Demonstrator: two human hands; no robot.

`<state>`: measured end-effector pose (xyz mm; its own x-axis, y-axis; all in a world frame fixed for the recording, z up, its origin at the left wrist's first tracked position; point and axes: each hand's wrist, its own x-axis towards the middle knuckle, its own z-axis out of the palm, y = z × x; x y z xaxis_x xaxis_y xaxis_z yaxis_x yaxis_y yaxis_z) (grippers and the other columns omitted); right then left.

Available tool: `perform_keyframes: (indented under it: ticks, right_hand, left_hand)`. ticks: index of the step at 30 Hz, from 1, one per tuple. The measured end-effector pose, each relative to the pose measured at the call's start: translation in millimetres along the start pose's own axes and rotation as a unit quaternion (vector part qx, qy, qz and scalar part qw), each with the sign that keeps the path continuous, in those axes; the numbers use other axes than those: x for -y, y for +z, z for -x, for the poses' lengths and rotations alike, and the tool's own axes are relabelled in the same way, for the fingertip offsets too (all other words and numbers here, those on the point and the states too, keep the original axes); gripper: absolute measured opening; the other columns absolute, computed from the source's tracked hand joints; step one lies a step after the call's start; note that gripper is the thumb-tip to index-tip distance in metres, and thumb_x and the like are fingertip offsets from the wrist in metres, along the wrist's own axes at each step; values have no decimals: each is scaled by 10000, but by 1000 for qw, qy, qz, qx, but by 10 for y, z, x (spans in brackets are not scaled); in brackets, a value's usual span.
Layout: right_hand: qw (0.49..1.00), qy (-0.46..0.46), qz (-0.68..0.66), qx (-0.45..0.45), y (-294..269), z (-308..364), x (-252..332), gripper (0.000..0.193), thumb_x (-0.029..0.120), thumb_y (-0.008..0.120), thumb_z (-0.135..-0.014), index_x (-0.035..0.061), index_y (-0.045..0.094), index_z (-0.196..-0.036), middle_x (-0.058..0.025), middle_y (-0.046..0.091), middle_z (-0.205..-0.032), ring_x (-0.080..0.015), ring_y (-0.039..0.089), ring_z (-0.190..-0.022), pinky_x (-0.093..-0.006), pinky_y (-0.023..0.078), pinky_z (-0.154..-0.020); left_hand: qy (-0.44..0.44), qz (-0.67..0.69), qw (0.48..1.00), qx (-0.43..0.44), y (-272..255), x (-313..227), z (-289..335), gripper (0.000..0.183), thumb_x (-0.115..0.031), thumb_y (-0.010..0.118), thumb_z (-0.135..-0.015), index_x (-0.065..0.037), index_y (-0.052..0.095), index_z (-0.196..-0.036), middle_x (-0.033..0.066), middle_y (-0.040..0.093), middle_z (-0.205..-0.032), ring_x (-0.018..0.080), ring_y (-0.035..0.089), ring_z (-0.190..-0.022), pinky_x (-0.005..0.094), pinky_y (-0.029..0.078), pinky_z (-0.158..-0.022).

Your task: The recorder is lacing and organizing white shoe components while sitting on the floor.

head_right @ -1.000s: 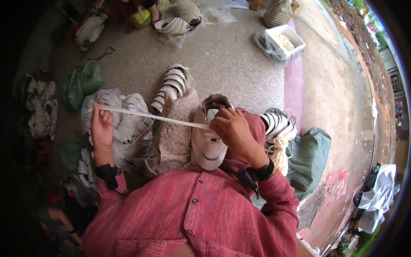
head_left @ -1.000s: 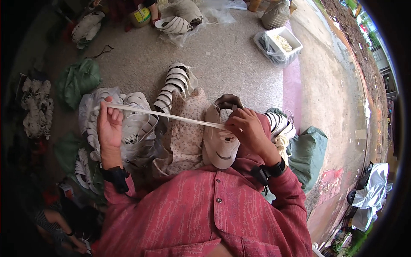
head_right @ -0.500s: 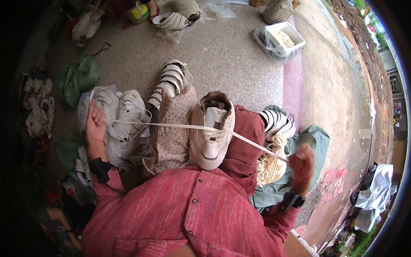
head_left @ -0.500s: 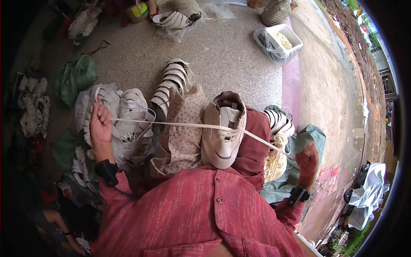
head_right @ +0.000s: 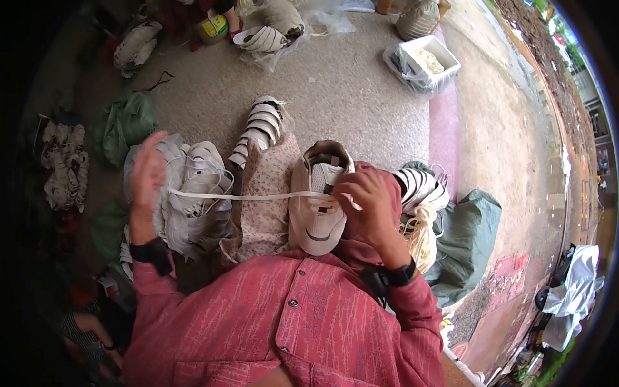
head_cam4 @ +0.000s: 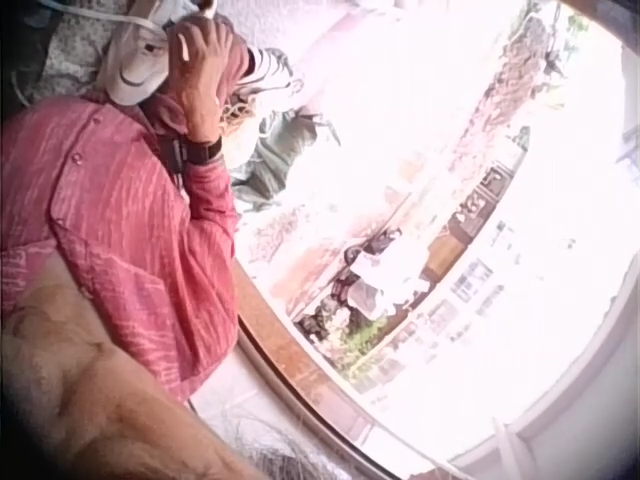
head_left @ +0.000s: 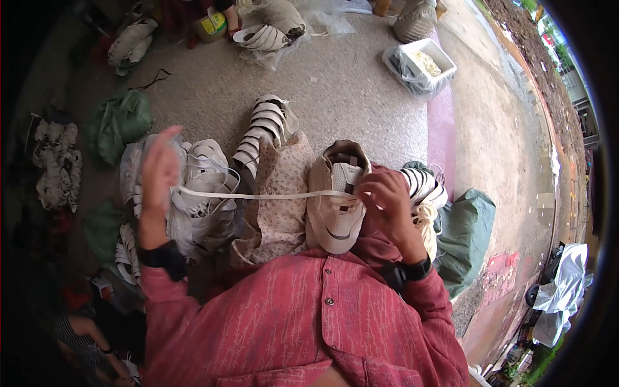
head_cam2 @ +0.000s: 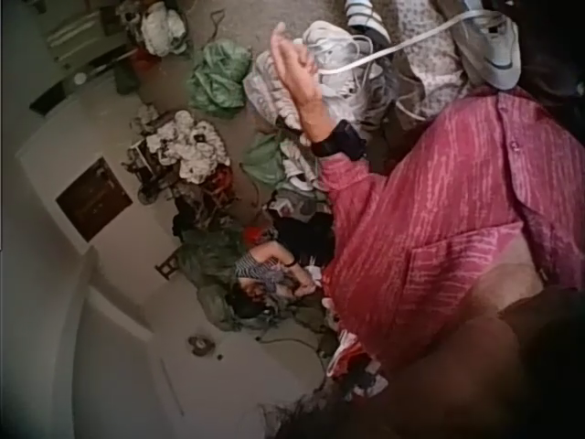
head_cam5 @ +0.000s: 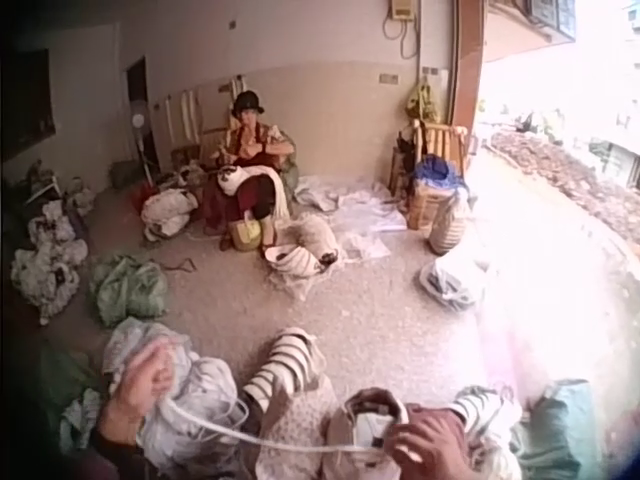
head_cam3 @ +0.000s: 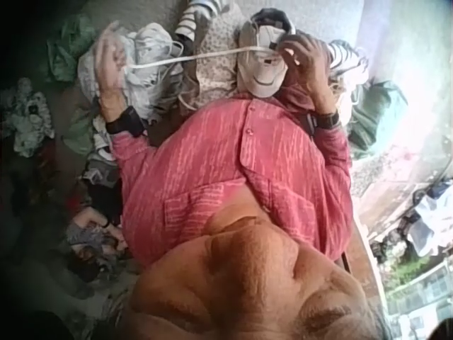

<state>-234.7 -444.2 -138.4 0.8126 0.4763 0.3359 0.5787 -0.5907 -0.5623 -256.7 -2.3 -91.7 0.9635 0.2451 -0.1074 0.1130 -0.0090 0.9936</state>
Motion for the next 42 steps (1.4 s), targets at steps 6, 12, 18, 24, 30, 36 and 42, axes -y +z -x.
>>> perform_keyframes:
  ticks: [6, 12, 18, 24, 30, 36, 42]
  right_hand:
    - [994, -86, 24, 65, 144, -295, 101, 136, 148, 729, -764, 125, 675, -886, -22, 622, -901, -237, 568, -904, -377, 387, -850]
    - [983, -33, -123, 133, 140, -326, 26, 118, 159, 727, -779, 111, 690, -881, -24, 600, -822, -236, 570, -854, -367, 388, -848]
    - [990, -5, -96, 100, 249, -391, -6, 136, 128, 714, -810, 57, 688, -923, -56, 611, -855, -249, 606, -763, -334, 449, -763]
    - [960, 38, -233, 150, 205, -410, -25, 201, 72, 755, -785, 27, 681, -966, -67, 582, -842, -183, 594, -712, -292, 479, -615]
    - [965, 65, -199, 161, 227, -411, 2, 215, 116, 778, -786, 38, 659, -946, -35, 567, -840, -148, 558, -713, -287, 450, -660]
    - [952, 91, -248, 154, 257, -393, -20, 217, 121, 786, -780, 32, 648, -921, -31, 558, -819, -146, 547, -704, -288, 440, -671]
    - [936, 121, -290, 159, 286, -387, -30, 195, 120, 779, -794, 28, 648, -904, -27, 561, -800, -122, 539, -692, -277, 442, -629]
  left_hand:
    - [34, -194, 932, 304, 1295, 382, -2, 328, -101, 456, -969, -58, 540, -1284, 11, 596, -836, 99, 531, -721, 261, 470, -667]
    - [183, -339, 864, 325, 1742, 433, 88, 231, -250, 487, -983, -107, 657, -1049, 165, 646, -782, 341, 652, -769, 415, 498, -688]
    - [104, -342, 828, 431, 1765, 431, 24, 331, -309, 407, -982, -62, 625, -948, 183, 657, -867, 375, 633, -850, 441, 472, -740]
    - [111, -363, 752, 540, 1886, 619, -136, 314, -263, 420, -934, -19, 610, -880, 191, 642, -866, 387, 608, -830, 456, 453, -727]
    - [226, -301, 738, 560, 1916, 860, -204, 250, -218, 472, -875, -19, 582, -769, 182, 576, -749, 385, 590, -774, 441, 459, -687]
    - [204, -259, 696, 638, 1930, 891, -354, 192, -179, 511, -830, -37, 570, -715, 89, 588, -703, 198, 557, -615, 328, 431, -548]
    - [70, -223, 737, 634, 1965, 770, -287, 207, -176, 536, -833, -44, 585, -681, 6, 520, -627, 96, 431, -538, 279, 375, -485]
